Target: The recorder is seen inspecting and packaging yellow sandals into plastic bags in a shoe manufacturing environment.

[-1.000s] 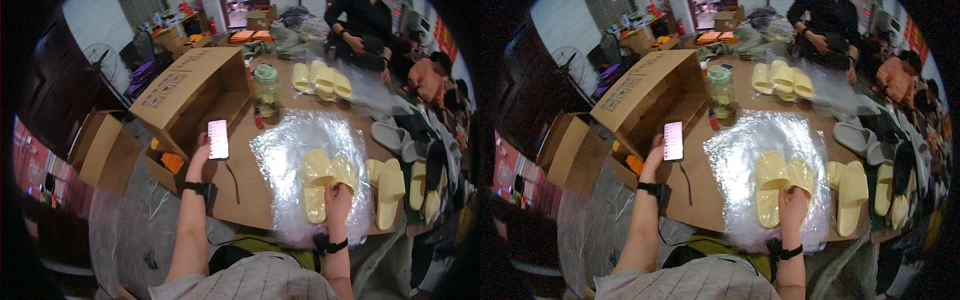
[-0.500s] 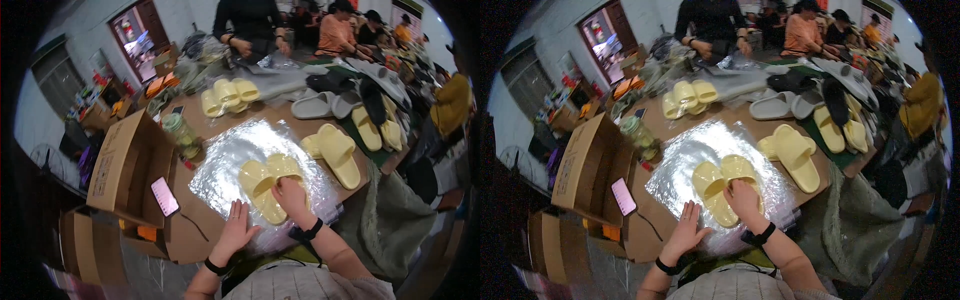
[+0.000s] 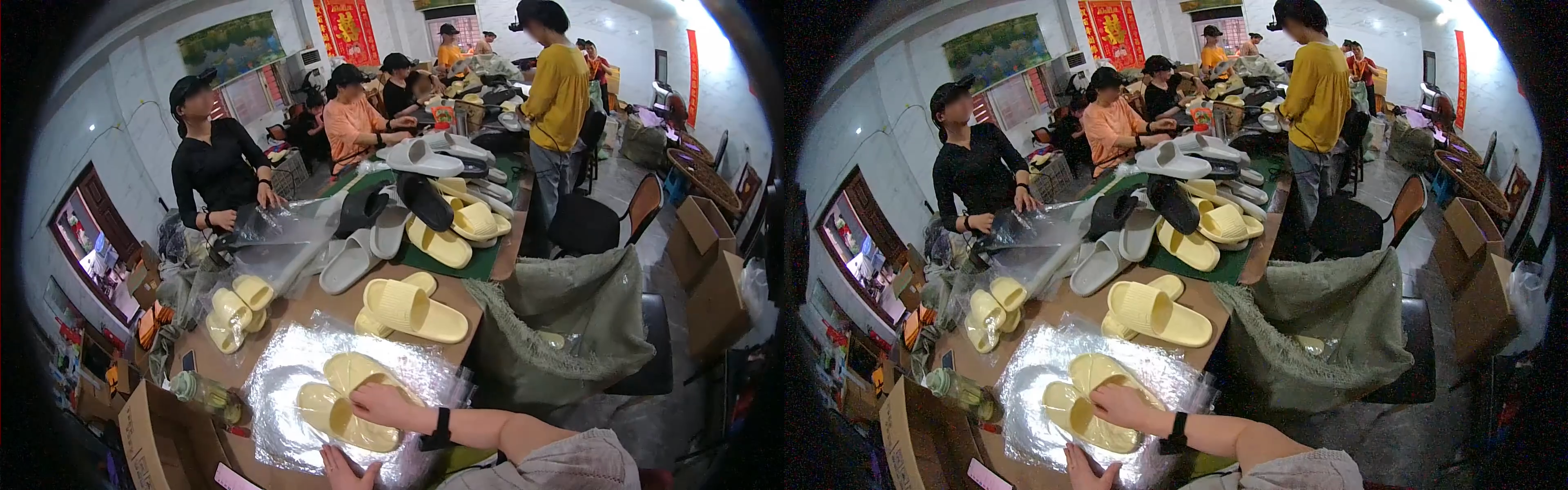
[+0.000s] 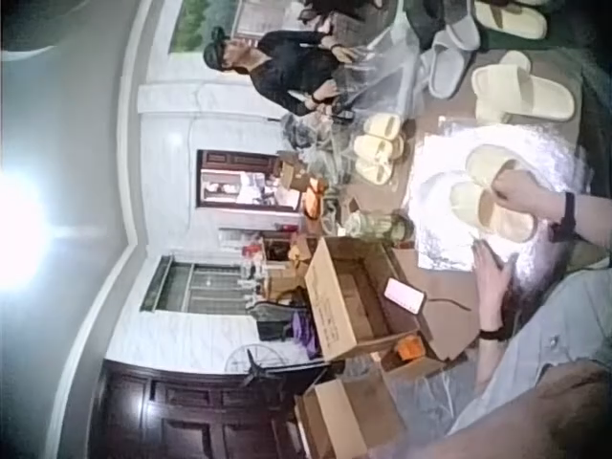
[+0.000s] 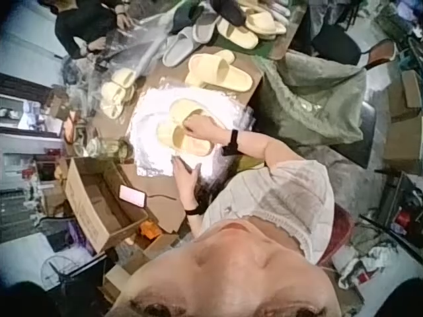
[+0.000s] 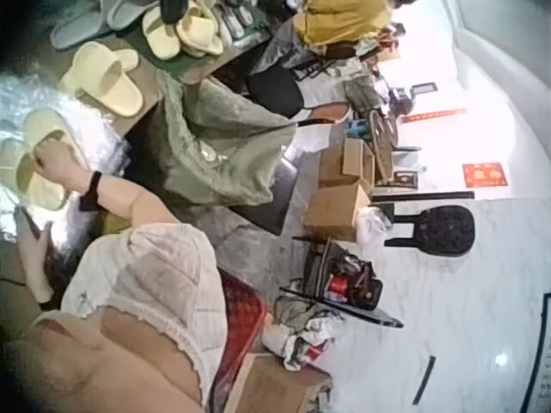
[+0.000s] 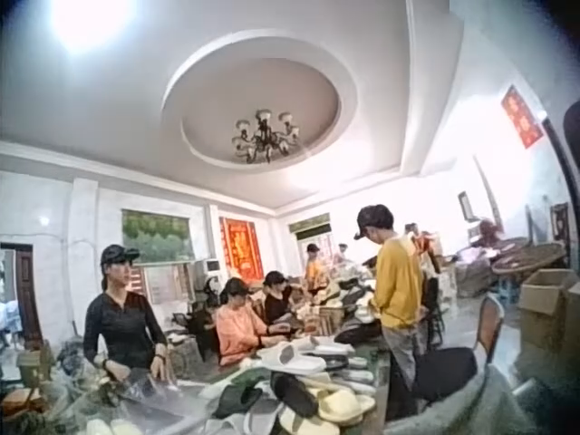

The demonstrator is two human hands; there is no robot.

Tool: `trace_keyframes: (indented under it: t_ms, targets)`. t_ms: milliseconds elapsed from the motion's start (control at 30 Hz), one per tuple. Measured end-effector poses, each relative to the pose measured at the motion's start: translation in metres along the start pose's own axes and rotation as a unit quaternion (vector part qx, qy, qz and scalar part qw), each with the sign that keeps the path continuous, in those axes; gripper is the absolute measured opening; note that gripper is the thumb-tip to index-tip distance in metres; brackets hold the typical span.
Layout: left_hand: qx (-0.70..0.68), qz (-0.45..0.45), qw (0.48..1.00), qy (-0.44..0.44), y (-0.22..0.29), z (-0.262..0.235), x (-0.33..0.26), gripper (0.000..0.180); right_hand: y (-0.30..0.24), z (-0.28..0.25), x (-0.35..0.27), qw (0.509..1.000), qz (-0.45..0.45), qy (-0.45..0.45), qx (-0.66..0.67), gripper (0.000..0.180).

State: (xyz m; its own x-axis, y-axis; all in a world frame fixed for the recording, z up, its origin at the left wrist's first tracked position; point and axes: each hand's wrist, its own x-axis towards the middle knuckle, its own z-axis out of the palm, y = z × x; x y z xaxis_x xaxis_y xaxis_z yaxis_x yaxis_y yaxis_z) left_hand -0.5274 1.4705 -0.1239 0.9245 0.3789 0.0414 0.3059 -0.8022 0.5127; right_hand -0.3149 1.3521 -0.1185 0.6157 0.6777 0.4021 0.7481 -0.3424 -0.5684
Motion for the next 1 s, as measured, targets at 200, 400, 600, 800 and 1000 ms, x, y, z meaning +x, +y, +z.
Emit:
trace_keyframes:
  t_ms: [200,400,600,800,1000]
  targets:
    - [0.051,0.006,0.999,-0.005,0.013,-0.007,-0.002,0.11,-0.005,-0.08,-0.035,0.991,-0.012,0.113,0.074,0.018]
    - [0.035,0.016,0.999,0.007,0.0,-0.008,-0.014,0.11,0.043,-0.158,-0.086,0.861,0.189,0.372,0.289,0.007]
    - [0.024,-0.002,0.999,-0.023,0.028,-0.023,-0.005,0.107,0.175,-0.249,-0.192,0.669,0.265,0.575,0.389,0.02]
    - [0.008,-0.045,0.998,-0.051,0.02,-0.013,0.005,0.115,0.285,-0.255,-0.306,0.546,0.467,0.575,0.392,0.034]
    - [0.006,-0.063,0.997,-0.045,0.021,-0.015,0.001,0.115,0.261,-0.185,-0.305,0.584,0.628,0.303,0.415,0.039]
